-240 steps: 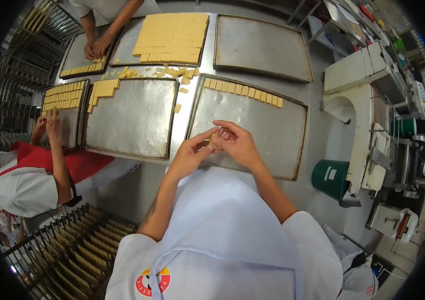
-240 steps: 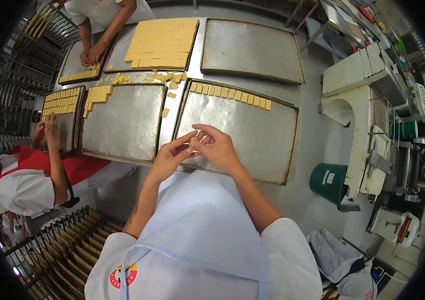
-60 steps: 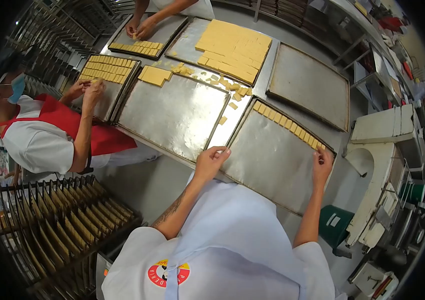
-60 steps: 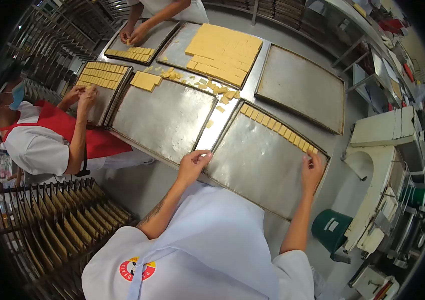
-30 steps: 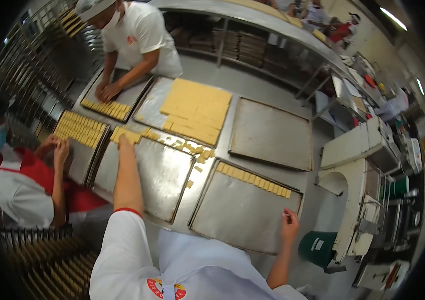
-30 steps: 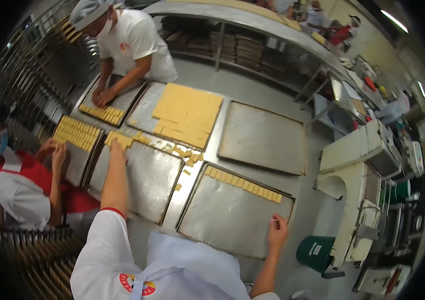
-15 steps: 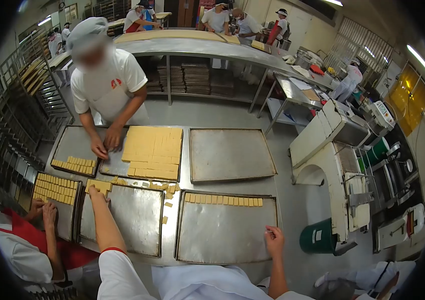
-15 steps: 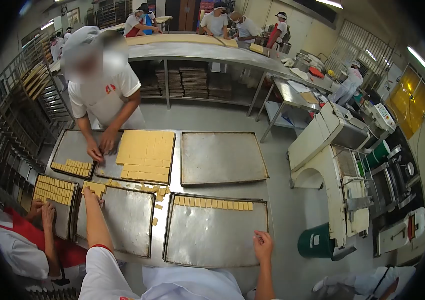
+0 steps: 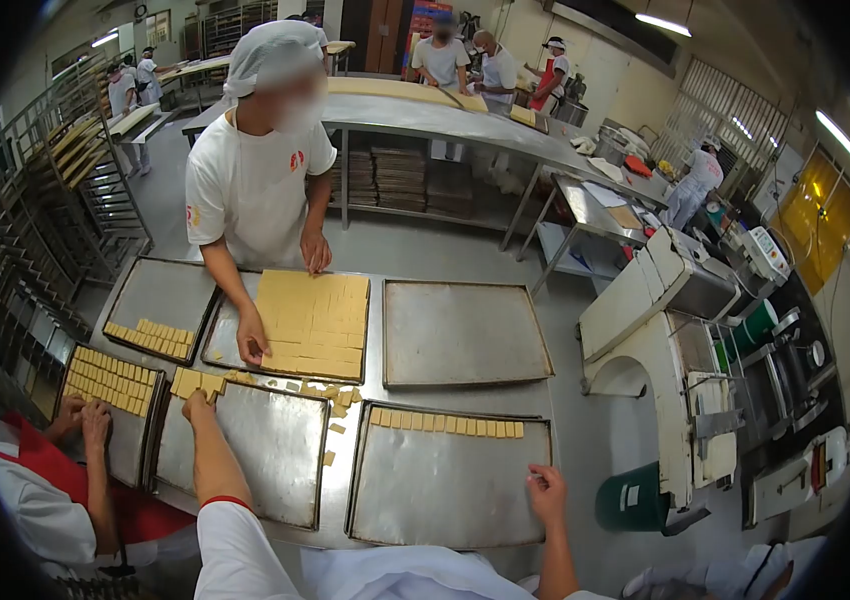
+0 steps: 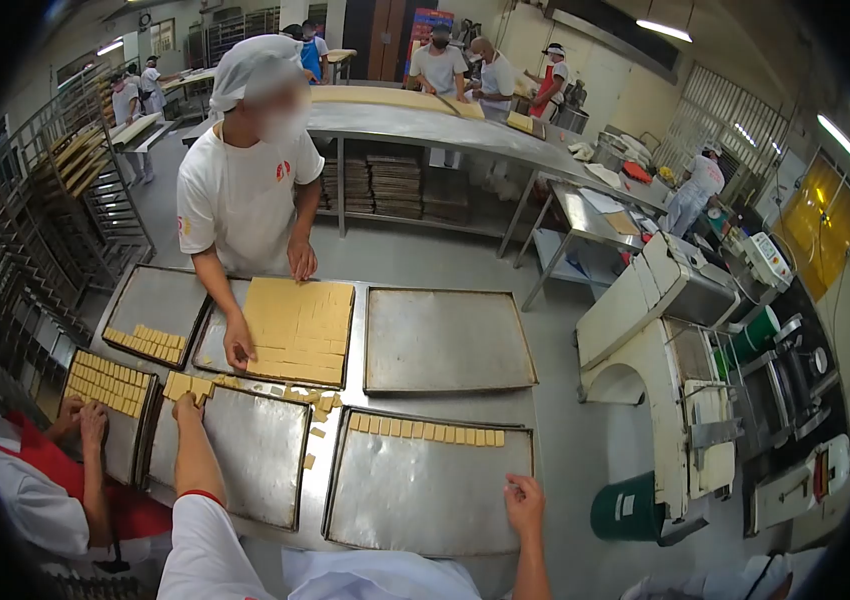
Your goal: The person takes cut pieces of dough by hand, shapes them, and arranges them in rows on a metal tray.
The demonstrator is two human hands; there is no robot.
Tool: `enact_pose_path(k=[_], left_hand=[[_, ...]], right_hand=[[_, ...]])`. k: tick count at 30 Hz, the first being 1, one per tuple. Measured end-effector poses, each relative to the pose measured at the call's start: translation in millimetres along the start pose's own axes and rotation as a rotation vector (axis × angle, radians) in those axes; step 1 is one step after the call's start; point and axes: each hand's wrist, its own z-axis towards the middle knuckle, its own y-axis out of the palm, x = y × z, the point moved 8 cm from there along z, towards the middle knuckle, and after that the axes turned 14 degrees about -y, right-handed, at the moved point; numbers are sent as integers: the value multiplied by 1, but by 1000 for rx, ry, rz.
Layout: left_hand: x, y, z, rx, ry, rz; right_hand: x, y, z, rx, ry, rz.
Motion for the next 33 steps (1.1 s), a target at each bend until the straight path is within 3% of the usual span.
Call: enact_pose_path(k=[6, 15, 18, 26, 33], left_hand=[[-2, 13, 2, -143, -163, -36], [-15, 15, -17, -212, -126, -252], [-15, 28, 13, -246, -111, -267], [-22, 46, 32, -263, -257, -19], [-20, 60, 12, -402, -147, -241]], right_hand=[[-2, 4, 4, -20, 8, 12], [-5, 3, 9, -56, 14, -21], [5, 11, -2, -65, 55, -1], [7, 18, -8, -64, 23, 54], [4, 14, -3, -160, 58, -7]])
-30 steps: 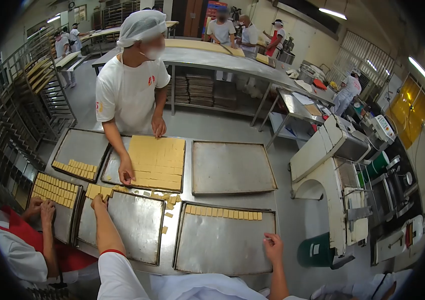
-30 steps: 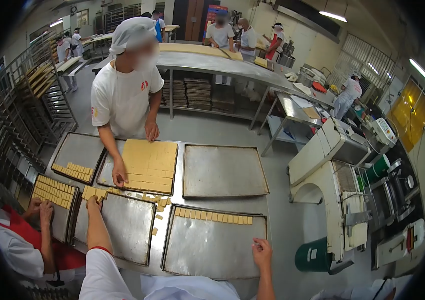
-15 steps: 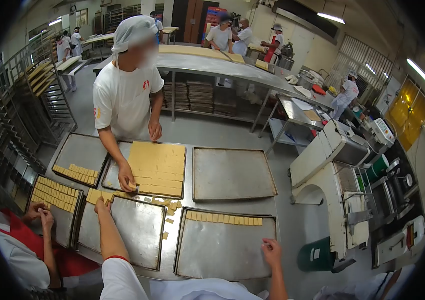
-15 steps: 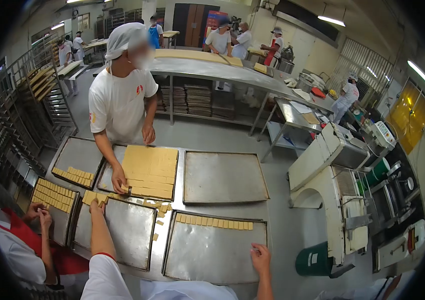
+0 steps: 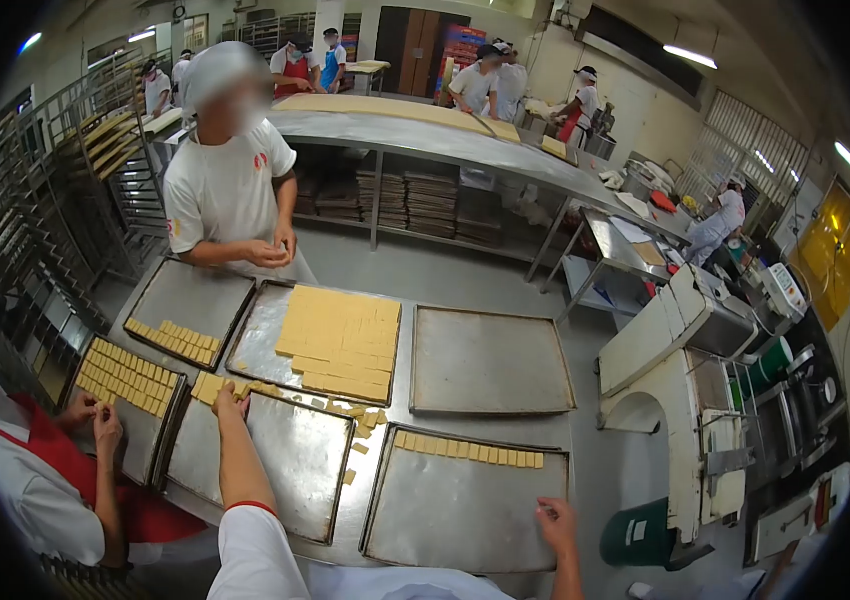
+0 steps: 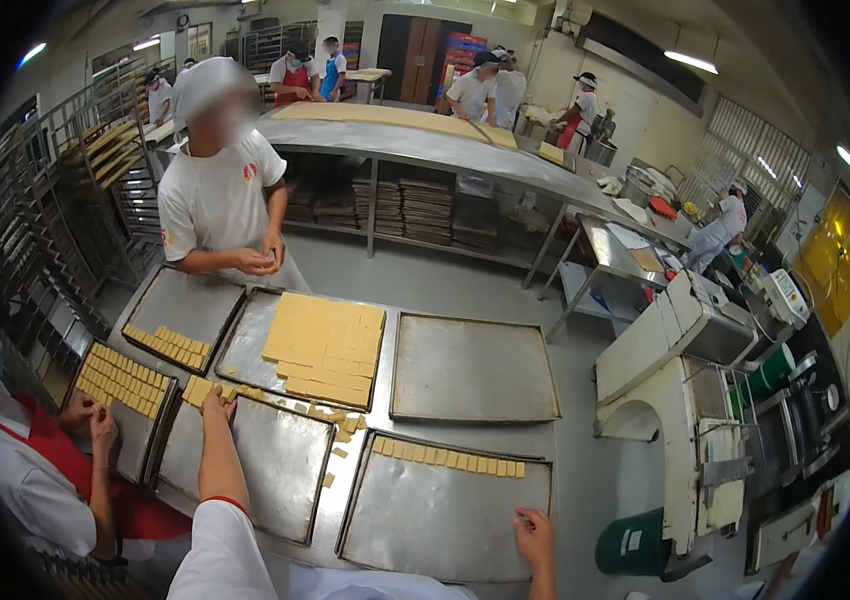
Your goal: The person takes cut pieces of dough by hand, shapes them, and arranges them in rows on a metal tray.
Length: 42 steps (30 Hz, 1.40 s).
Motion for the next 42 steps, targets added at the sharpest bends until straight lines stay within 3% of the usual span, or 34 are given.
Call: enact_pose_path(k=[4, 8, 11, 14, 16, 18, 20, 22, 26, 28, 30, 33, 35, 39, 42], left_hand=[[-2, 0, -21, 110, 51, -90], [0, 2, -32, 70, 87, -139], [-5, -6, -25, -65, 35, -74], [-21, -21, -39, -194, 9, 4], [-41, -42, -55, -142, -1, 43], [-63, -58, -84, -219, 28, 107], [-84, -66, -144, -149, 111, 251], [-112, -70, -187, -235, 72, 470], [-194, -37, -317, -666, -39, 706], [-246, -33, -362, -753, -173, 923], [-285, -25, -409, -883, -153, 1417], [-337, -36, -434, -1054, -185, 1395], [-354, -40, -453, -1133, -194, 1469], [-378, -67, -456, -1084, -310, 1676], [-376, -72, -461, -1082, -176, 1596]], right_hand=[[-14, -10, 7, 6, 33, 0], [-6, -9, 16, 7, 20, -17], [-9, 2, 25, -32, 45, -27], [-22, 20, 42, -58, -76, 4], [-46, 28, 59, -85, -129, 31], [-59, 34, 67, -118, -153, 80], [-66, 47, 72, -145, -154, 169], [-86, 60, 72, -153, -186, 214], [-134, 100, 59, -232, -233, 356], [-155, 121, 45, -298, -161, 462], [-164, 132, 37, -362, -128, 524], [-157, 145, 18, -468, -147, 563], [-138, 148, 6, -565, -154, 428], [-115, 143, -18, -588, -93, 385], [-104, 156, -30, -611, -109, 399]])
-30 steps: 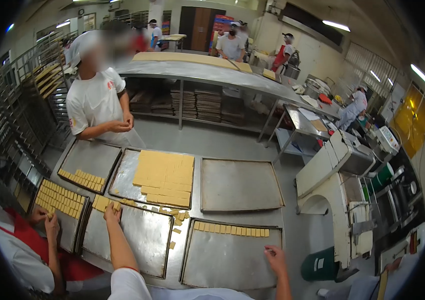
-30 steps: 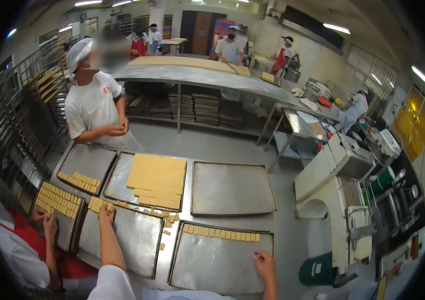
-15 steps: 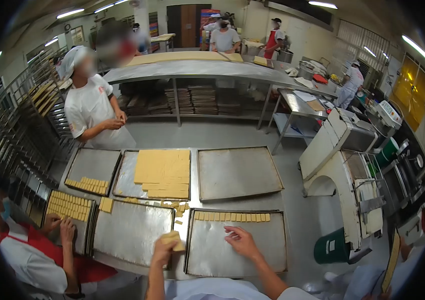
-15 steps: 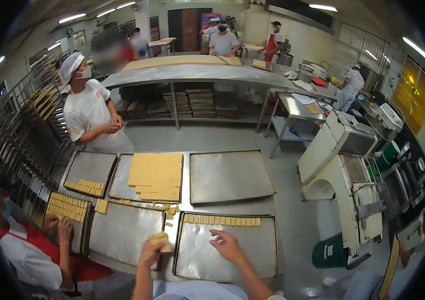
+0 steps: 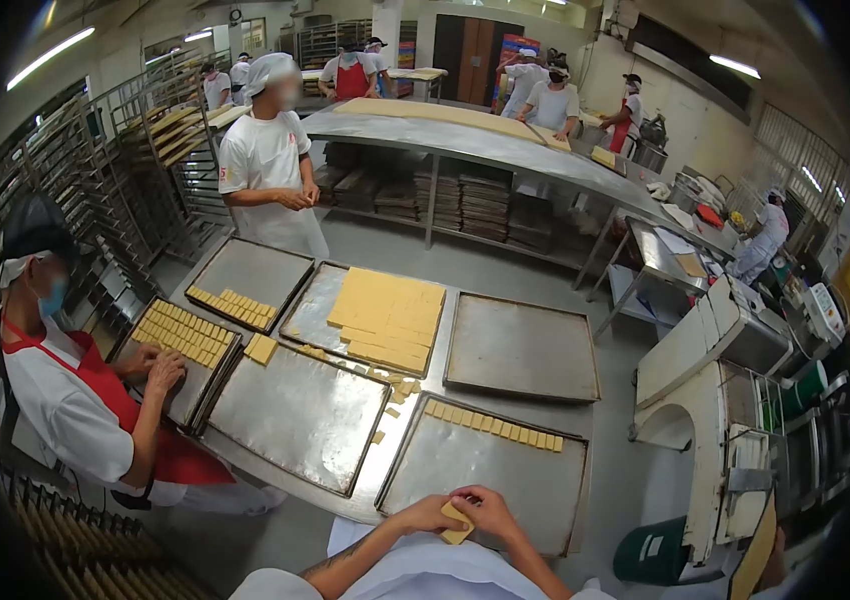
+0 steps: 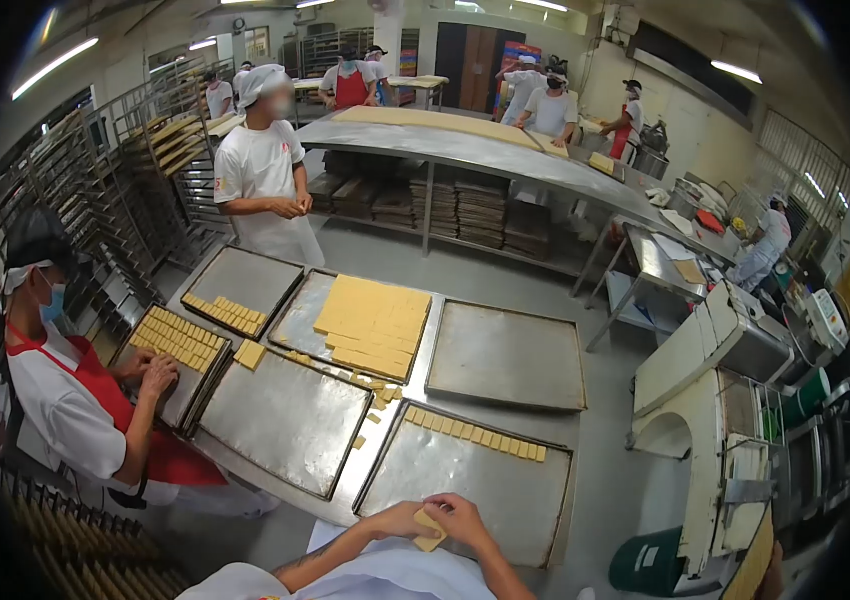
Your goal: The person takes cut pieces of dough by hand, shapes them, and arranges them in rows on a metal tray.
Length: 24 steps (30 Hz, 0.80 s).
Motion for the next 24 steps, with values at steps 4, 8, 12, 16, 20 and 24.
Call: enact_pose_path(k=[4, 8, 12, 16, 20, 24], left_hand=[[-17, 3, -4, -32, -107, -252], [-28, -7, 7, -3, -127, -373], [-16, -10, -1, 96, -81, -362], [-3, -10, -10, 79, -65, -268], [-19, -16, -5, 199, -152, -231], [-15, -17, -11, 199, -130, -194]], right_hand=[[-17, 8, 4, -72, -93, -118], [-23, 6, 13, -48, -131, -143], [-12, 7, 17, -69, -18, -77], [-6, 12, 16, -91, -9, -23], [17, 21, 12, -119, 38, 76], [-7, 22, 8, -148, 31, 12]])
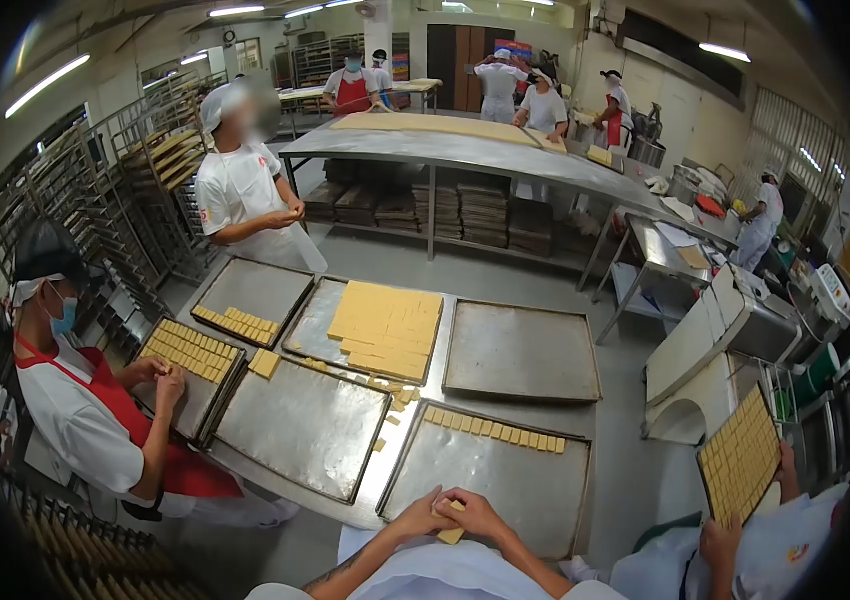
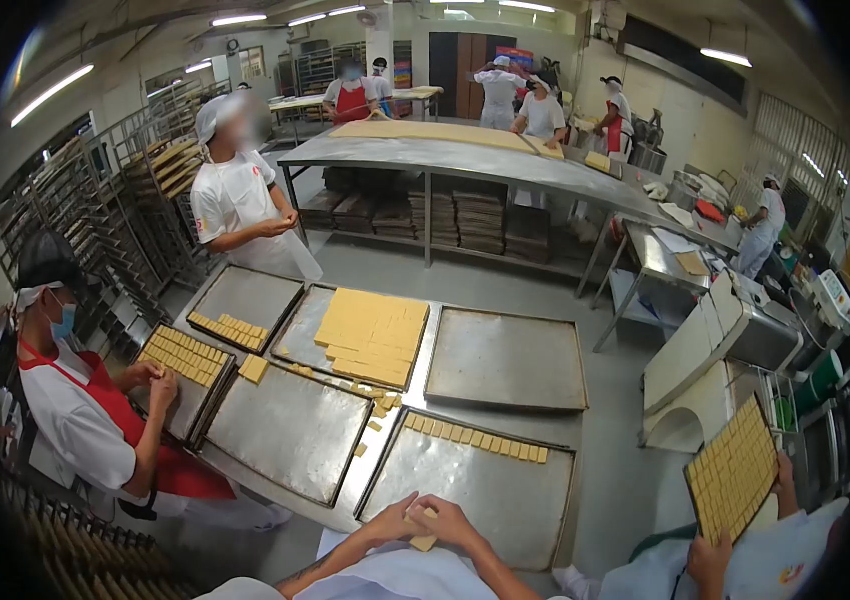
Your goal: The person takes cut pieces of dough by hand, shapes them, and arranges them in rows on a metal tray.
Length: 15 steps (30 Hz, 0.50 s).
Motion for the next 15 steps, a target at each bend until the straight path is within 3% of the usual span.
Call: enact_pose_path(k=[4, 8, 11, 15], left_hand=[[2, -2, -1, 21, 22, 70], [-9, -10, 2, 35, 39, -172], [-26, -19, 28, 5, 105, -226], [-26, -3, 19, -114, -15, -561]], right_hand=[[-12, 1, 0, -2, -25, -52], [3, 3, 2, 165, -77, 119], [33, 2, 3, 234, 77, 199], [46, 10, 2, 403, 59, 376]])
